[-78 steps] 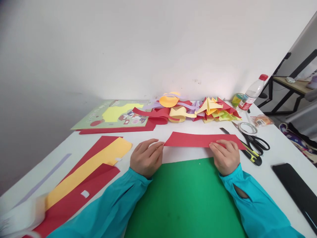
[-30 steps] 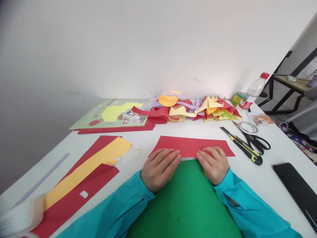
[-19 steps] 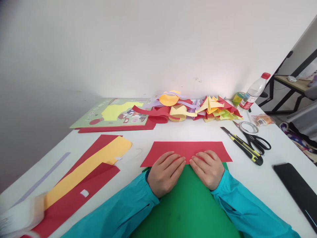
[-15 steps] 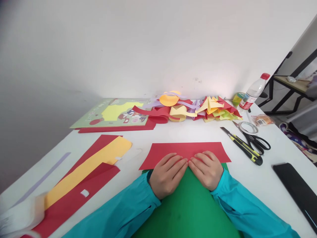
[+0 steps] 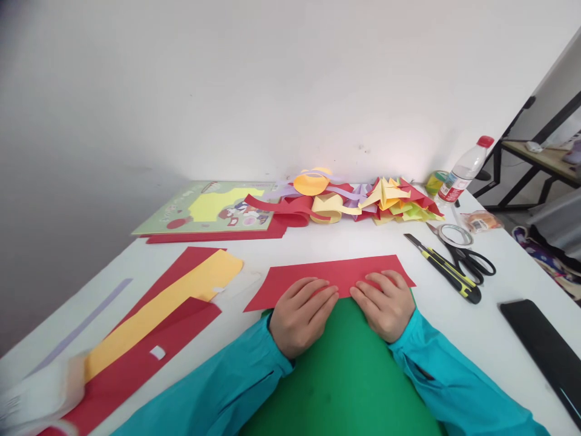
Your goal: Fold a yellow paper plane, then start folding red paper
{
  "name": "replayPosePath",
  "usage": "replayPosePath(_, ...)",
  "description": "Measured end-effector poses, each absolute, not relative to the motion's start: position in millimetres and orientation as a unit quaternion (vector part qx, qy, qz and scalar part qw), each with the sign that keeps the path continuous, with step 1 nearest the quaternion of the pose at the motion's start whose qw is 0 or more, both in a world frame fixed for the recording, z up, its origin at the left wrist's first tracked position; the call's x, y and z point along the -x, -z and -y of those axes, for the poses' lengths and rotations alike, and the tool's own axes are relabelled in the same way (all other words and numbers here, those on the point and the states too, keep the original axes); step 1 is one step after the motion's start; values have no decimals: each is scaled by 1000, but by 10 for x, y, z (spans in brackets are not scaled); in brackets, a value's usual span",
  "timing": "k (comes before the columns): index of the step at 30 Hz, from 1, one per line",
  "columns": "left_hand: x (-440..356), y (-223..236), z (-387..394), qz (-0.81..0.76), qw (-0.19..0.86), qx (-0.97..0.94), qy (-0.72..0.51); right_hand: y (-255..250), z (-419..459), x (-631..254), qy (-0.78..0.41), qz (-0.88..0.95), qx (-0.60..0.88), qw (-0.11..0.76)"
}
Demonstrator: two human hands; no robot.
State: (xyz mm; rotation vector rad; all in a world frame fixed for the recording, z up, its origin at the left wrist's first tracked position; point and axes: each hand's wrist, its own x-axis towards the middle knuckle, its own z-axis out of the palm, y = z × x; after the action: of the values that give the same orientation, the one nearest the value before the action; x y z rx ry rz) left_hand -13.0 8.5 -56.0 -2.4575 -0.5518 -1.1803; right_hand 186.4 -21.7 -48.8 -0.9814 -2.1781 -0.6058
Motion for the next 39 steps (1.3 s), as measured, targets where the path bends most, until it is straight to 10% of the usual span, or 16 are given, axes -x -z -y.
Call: replayPosePath(39, 374, 559, -320, 250, 216, 834, 442, 511, 31, -2489, 334, 725, 491, 348)
